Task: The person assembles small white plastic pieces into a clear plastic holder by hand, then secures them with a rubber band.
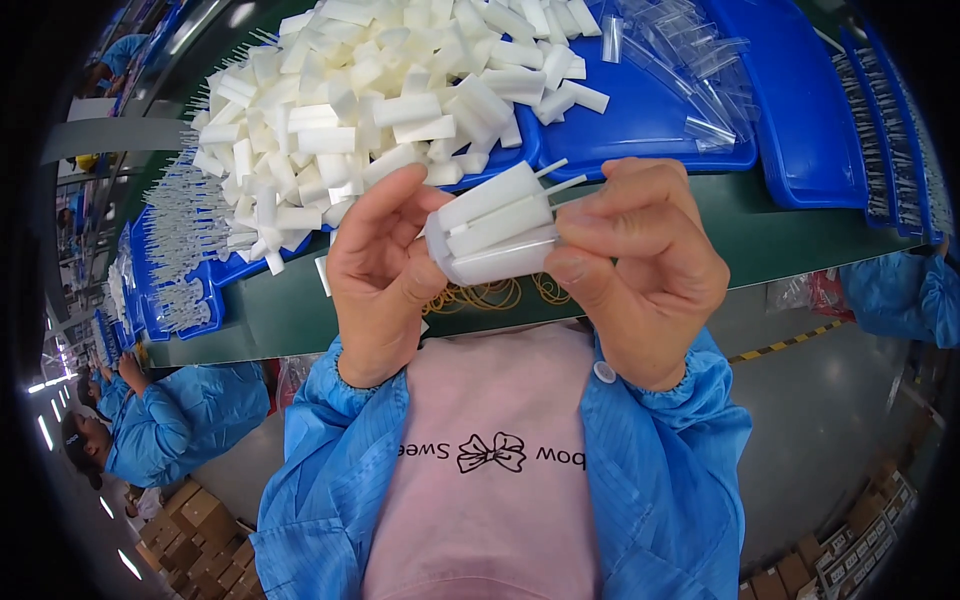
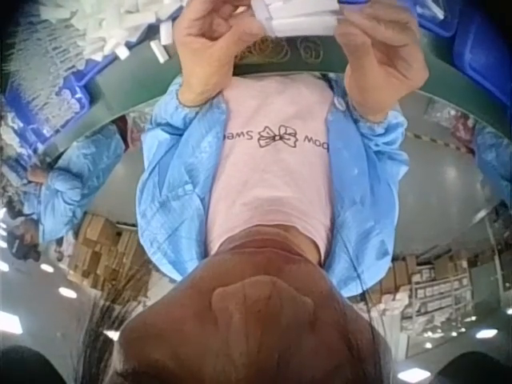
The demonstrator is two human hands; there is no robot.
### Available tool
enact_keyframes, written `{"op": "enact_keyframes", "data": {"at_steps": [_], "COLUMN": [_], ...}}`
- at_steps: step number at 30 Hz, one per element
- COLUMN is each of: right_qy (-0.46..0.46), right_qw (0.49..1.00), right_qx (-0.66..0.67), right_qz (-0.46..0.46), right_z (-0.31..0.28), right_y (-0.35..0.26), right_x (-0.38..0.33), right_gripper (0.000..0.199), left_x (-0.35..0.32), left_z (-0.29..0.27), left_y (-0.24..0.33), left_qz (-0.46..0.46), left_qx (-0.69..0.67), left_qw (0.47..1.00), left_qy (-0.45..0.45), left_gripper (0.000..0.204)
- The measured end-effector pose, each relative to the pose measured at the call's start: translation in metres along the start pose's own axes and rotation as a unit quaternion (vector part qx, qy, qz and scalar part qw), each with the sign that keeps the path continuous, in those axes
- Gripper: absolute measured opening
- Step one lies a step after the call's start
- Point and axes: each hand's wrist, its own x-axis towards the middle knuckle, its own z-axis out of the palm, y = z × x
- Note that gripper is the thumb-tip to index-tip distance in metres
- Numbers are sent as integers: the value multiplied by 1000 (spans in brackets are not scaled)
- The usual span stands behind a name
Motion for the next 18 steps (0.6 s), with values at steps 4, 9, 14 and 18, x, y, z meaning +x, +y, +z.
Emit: {"op": "enact_keyframes", "data": {"at_steps": [4,9,14,18], "right_qy": [-1,-31,-89,-49], "right_qw": [1000,996,993,978], "right_qx": [-27,-79,-76,-201], "right_qz": [7,-4,17,31], "right_z": [2,5,-2,-34], "right_y": [2,1,-1,29], "right_x": [2,5,26,60], "right_gripper": [18,20,21,25], "left_x": [4,10,10,9], "left_z": [-2,-5,-11,-11], "left_y": [3,-2,-5,-4], "left_qz": [8,39,-28,-87], "left_qx": [51,175,63,-41], "left_qw": [998,982,997,995], "left_qy": [-27,-67,-35,-12], "left_gripper": [55,48,46,46]}}
